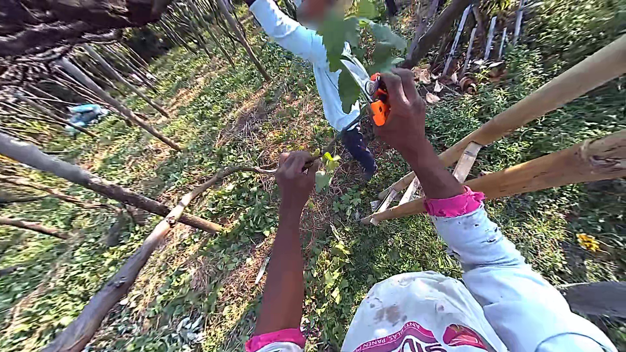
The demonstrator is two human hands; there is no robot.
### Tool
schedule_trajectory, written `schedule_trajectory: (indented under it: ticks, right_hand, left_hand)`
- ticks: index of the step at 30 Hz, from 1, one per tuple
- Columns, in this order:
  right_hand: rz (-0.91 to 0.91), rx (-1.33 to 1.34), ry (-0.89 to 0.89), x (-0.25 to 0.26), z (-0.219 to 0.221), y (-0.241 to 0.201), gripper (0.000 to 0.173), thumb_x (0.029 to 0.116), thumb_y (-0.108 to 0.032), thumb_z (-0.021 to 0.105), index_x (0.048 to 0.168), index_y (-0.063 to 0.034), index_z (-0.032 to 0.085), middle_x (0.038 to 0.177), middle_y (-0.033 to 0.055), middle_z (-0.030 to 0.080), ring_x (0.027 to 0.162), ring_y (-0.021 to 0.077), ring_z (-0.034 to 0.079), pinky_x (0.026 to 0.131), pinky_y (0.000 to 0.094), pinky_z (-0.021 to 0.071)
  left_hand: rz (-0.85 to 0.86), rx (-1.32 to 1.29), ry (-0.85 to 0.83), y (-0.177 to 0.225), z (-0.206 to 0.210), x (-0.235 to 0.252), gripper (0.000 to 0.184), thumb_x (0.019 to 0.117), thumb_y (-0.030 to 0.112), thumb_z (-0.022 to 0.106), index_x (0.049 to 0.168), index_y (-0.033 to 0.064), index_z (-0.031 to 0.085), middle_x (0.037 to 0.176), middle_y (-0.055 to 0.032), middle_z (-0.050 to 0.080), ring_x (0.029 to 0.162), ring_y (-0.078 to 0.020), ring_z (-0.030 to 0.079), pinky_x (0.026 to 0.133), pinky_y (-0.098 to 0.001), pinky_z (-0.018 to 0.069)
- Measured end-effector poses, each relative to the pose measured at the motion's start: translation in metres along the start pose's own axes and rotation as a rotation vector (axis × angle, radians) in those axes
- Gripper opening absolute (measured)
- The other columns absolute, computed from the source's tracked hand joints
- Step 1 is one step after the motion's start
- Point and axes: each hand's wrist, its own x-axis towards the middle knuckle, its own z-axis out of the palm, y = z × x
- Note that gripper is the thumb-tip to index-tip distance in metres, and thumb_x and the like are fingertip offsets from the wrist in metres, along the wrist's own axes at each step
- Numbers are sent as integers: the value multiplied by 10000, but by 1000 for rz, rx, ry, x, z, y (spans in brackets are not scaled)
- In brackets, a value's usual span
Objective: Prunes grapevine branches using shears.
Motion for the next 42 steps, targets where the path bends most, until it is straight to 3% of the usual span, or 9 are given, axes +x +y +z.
schedule_trajectory:
  ticks: [2, 4, 7, 13, 20, 25, 29, 34, 42]
  right_hand:
    - [-14, -126, -140, 24, -10, -2, 645, 726, -77, 815, 1334, -45, 604, 1527, 215, 473, 1072, 396, 683, 773, 526, 600]
    - [127, -295, -569, 48, -27, -19, 667, 843, -74, 781, 1450, -66, 506, 1584, 208, 391, 1193, 426, 618, 916, 590, 534]
    - [18, -385, -549, 45, 0, 1, 501, 860, -59, 714, 1337, -26, 562, 1208, 251, 646, 1013, 462, 667, 819, 603, 533]
    - [-137, -485, -418, 31, -10, -3, 396, 984, -4, 565, 1379, 13, 539, 1090, 279, 667, 1008, 464, 671, 901, 569, 529]
    - [-442, -653, -444, 25, -8, 2, 299, 1013, 65, 445, 1296, 80, 538, 960, 272, 663, 886, 442, 686, 860, 540, 539]
    - [-214, -248, -868, 20, -3, 12, 439, 893, -51, 693, 1314, -73, 571, 1050, 219, 674, 977, 430, 678, 823, 590, 539]
    - [-32, -208, -889, 29, -27, 10, 595, 780, -127, 780, 1339, -161, 579, 964, 190, 695, 896, 435, 688, 704, 625, 533]
    - [47, -480, -844, 90, -81, 17, 446, 825, -169, 756, 1250, -116, 632, 1172, 221, 647, 1028, 481, 650, 715, 683, 510]
    - [56, -607, -938, 126, -73, 16, 264, 815, -198, 770, 1044, -88, 702, 981, 255, 665, 986, 507, 640, 721, 717, 473]
  left_hand:
    - [-14, 34, -47, 4, 0, -3, 189, 933, 238, 759, 960, 52, 743, 1070, -105, 733, 1069, -264, 675, 985, -454, 525]
    - [-11, 67, -62, 8, 3, -6, 200, 922, 238, 769, 992, 53, 746, 1100, -118, 722, 1090, -292, 659, 956, -460, 540]
    - [-23, 187, -72, 12, 6, -7, 289, 928, 288, 762, 1150, 104, 743, 1165, -109, 721, 1083, -318, 667, 887, -506, 553]
    - [59, 308, -72, 5, 10, -8, 218, 943, 236, 704, 1117, 136, 790, 958, -109, 764, 866, -339, 709, 672, -513, 542]
    - [79, 323, -45, 19, 22, -7, 230, 912, 186, 683, 1107, 135, 793, 921, -111, 760, 802, -336, 719, 631, -513, 545]
    - [48, 350, -62, 17, 33, -14, 205, 938, 237, 696, 1096, 146, 793, 930, -103, 763, 816, -331, 720, 631, -505, 543]
    - [10, 327, -57, 15, 24, -7, 238, 898, 167, 721, 1122, 131, 791, 964, -119, 764, 843, -357, 721, 668, -548, 548]
    - [14, 331, -58, 2, 14, -6, 228, 935, 206, 708, 1136, 131, 785, 967, -135, 760, 882, -372, 717, 692, -556, 550]
    - [36, 352, -38, 3, 18, -10, 206, 944, 221, 704, 1114, 143, 791, 930, -125, 754, 851, -364, 710, 685, -538, 544]
